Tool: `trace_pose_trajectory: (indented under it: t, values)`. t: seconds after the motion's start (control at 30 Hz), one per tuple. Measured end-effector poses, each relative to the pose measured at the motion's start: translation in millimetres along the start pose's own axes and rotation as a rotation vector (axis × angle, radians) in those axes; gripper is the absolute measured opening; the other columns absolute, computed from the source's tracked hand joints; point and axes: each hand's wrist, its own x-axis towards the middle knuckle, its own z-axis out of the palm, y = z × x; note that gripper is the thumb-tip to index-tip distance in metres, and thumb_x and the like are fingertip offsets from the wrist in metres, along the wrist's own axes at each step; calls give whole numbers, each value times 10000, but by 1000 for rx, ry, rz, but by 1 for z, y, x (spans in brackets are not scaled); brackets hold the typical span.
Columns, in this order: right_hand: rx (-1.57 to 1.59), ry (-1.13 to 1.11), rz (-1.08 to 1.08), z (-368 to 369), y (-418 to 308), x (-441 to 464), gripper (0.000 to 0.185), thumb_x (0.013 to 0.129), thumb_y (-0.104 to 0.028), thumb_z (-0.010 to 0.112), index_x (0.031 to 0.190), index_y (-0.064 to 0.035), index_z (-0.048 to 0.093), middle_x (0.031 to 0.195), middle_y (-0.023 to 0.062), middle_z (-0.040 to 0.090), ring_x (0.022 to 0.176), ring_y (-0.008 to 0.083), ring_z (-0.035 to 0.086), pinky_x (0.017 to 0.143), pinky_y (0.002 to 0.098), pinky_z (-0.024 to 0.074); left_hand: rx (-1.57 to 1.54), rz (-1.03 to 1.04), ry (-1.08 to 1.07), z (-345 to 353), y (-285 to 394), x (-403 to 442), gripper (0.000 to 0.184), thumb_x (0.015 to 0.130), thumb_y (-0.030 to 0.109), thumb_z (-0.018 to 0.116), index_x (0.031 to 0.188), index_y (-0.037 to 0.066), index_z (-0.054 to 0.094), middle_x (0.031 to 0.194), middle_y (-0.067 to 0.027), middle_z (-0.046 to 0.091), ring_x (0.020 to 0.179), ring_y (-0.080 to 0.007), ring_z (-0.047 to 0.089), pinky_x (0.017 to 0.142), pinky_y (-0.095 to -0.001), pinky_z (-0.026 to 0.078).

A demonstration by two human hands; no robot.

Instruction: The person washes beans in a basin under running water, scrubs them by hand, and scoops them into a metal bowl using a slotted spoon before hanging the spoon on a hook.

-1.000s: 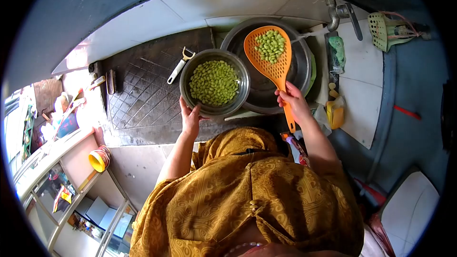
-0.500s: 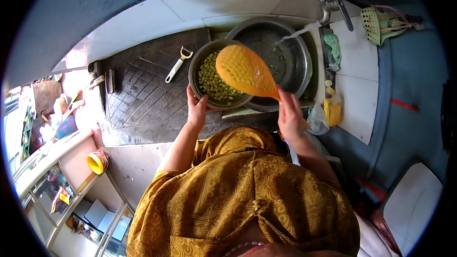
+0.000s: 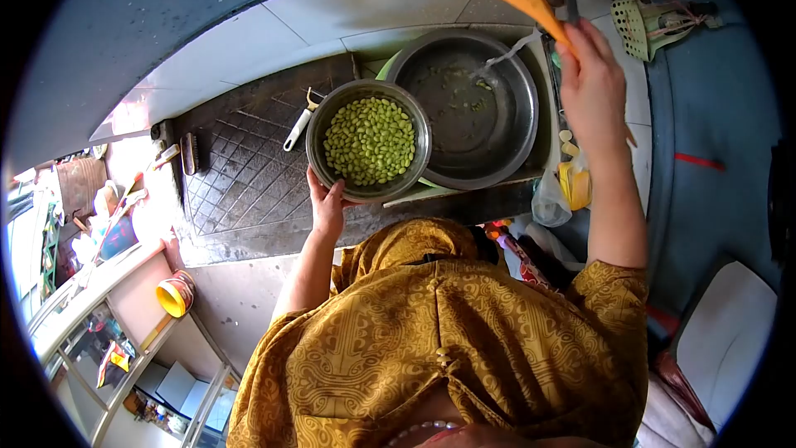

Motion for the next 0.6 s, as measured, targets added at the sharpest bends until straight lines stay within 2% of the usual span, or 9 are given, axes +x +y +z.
trace_pose_trajectory:
  t: [0.07, 0.17, 0.2, 0.27, 0.37, 0.43, 0.53, 0.6]
  values:
    - [103, -10, 23, 4, -11, -13, 249, 892, -86, 561, 1134, -41, 598, 1291, 215, 498, 943, 378, 627, 810, 412, 515, 9, -7, 10, -8, -5, -1, 622, 863, -33, 430, 1391, 192, 189, 1248, -140, 462, 963, -276, 630, 602, -366, 618]
    - [291, -23, 121, 29, -8, -54, 251, 885, -81, 574, 1133, -55, 600, 1345, 219, 457, 984, 383, 612, 810, 408, 516, -14, -14, 9, -15, -8, -4, 696, 884, -46, 432, 1431, 240, 110, 1266, -168, 442, 930, -290, 633, 568, -367, 608]
    - [244, 11, 51, 42, -4, -75, 244, 885, -87, 578, 1126, -56, 594, 1312, 197, 491, 1006, 379, 601, 805, 403, 517, -20, -18, 9, -15, -7, -6, 693, 886, -42, 433, 1431, 240, 112, 1264, -170, 444, 939, -282, 629, 571, -356, 609]
    - [306, -178, 236, 72, 12, -119, 211, 886, -90, 573, 1091, -46, 590, 1187, 153, 562, 979, 360, 600, 779, 395, 518, -36, -19, 23, -17, -7, -7, 691, 885, -42, 434, 1432, 238, 118, 1266, -168, 442, 944, -279, 627, 571, -350, 610]
    - [131, -325, 415, 137, 70, -180, 276, 880, -89, 518, 1144, -19, 552, 990, 207, 626, 938, 396, 603, 777, 444, 501, -36, -26, 40, -22, -7, -11, 692, 880, -41, 443, 1433, 235, 131, 1276, -155, 435, 958, -275, 622, 573, -345, 612]
    - [-31, -425, 598, 169, 96, -195, 295, 865, -72, 503, 1153, -20, 541, 989, 219, 626, 917, 395, 611, 772, 461, 499, -30, -29, 46, -24, -6, -14, 695, 876, -41, 452, 1433, 233, 141, 1285, -143, 430, 969, -273, 618, 575, -343, 613]
    - [-60, -497, 746, 199, 113, -194, 284, 843, -44, 500, 1118, -16, 563, 957, 234, 632, 893, 403, 612, 768, 479, 492, -35, -59, 42, -29, -7, -15, 702, 876, -42, 456, 1437, 235, 138, 1307, -134, 421, 998, -270, 607, 579, -342, 613]
    - [57, -473, 760, 225, 111, -194, 271, 826, -25, 506, 1087, -9, 577, 921, 224, 638, 867, 375, 630, 736, 457, 503, -56, -54, 47, -28, -8, -17, 695, 878, -43, 456, 1435, 229, 142, 1307, -130, 426, 1015, -263, 599, 586, -344, 612]
